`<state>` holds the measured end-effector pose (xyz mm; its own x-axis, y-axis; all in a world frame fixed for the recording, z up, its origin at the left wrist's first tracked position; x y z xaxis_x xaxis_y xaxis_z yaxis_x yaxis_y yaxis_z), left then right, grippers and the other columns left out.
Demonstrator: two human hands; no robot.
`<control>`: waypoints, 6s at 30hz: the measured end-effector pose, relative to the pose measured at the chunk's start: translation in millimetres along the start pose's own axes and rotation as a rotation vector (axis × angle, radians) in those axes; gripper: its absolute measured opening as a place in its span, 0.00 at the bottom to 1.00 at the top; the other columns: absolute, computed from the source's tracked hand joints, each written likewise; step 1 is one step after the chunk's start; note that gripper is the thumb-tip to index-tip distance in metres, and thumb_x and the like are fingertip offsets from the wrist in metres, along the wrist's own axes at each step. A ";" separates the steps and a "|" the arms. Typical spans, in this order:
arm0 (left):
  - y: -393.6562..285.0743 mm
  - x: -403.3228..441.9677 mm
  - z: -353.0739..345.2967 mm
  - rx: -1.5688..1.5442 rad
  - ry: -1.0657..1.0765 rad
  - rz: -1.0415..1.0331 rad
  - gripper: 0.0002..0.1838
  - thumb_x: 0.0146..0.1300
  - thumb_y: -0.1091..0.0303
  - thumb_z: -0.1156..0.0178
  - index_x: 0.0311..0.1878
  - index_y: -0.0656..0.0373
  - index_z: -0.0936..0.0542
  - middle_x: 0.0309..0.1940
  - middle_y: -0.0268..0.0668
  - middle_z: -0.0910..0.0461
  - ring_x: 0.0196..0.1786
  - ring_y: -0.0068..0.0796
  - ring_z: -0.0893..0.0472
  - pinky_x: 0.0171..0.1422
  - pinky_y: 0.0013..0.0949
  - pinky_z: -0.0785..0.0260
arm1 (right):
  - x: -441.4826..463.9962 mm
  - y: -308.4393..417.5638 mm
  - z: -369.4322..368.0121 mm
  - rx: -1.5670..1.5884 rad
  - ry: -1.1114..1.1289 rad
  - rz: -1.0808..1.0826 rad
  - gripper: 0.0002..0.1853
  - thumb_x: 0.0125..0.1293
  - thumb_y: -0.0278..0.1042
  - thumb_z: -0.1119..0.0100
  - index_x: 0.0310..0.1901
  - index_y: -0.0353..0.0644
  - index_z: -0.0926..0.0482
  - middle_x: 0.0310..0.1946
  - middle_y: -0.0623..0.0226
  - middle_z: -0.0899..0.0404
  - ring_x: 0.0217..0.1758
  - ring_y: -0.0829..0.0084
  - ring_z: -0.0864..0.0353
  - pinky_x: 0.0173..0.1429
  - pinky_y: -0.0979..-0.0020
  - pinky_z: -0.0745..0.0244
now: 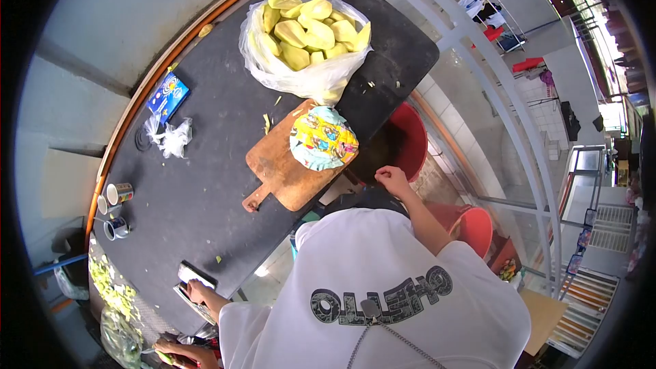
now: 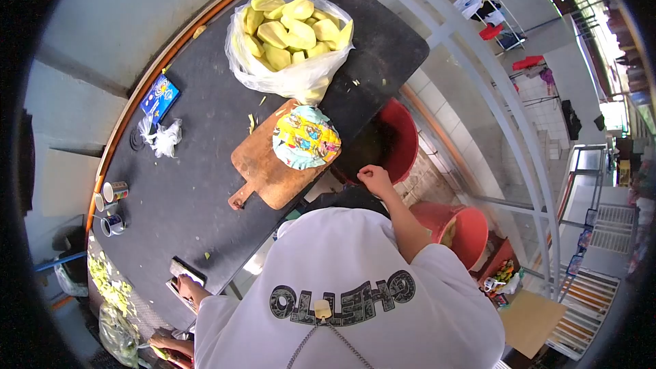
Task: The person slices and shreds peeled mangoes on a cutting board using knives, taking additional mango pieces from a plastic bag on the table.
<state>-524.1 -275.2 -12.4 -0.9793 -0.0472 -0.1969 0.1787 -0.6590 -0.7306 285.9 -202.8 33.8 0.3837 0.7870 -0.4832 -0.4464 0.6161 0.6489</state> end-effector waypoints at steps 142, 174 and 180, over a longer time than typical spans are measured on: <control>-185.9 -655.2 -318.0 0.714 0.999 -1.073 0.13 0.59 0.67 0.37 0.43 0.63 0.12 0.50 0.48 0.13 0.54 0.48 0.13 0.56 0.43 0.19 | -52.3 -196.7 -19.5 0.359 -0.099 -0.301 0.11 0.64 0.32 0.37 0.41 0.34 0.11 0.34 0.65 0.11 0.38 0.75 0.16 0.47 0.72 0.21; -163.1 -518.3 -303.9 0.146 1.436 -0.254 0.15 0.55 0.65 0.35 0.17 0.64 0.20 0.15 0.39 0.23 0.16 0.26 0.27 0.21 0.34 0.36 | -29.4 -196.0 -27.4 0.298 -0.069 -0.224 0.12 0.62 0.37 0.33 0.39 0.35 0.11 0.31 0.67 0.12 0.36 0.77 0.16 0.43 0.71 0.21; -104.6 -605.1 -253.5 0.227 2.044 -0.342 0.10 0.57 0.65 0.35 0.27 0.62 0.15 0.22 0.35 0.18 0.23 0.23 0.21 0.27 0.29 0.29 | -14.1 -221.3 -34.2 0.281 -0.033 -0.114 0.12 0.64 0.37 0.35 0.39 0.36 0.10 0.32 0.65 0.11 0.37 0.76 0.15 0.45 0.71 0.21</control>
<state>73.9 12.6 17.5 0.5512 0.6724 -0.4940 -0.1133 -0.5263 -0.8427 351.6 -349.1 -123.1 0.4465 0.7088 -0.5461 -0.1592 0.6636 0.7310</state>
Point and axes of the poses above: each hand's wrist, its own x-axis towards the middle knuckle, its own z-axis out of the back of the hand, y = z × x, the point moved 2 cm from there along x, towards the middle knuckle
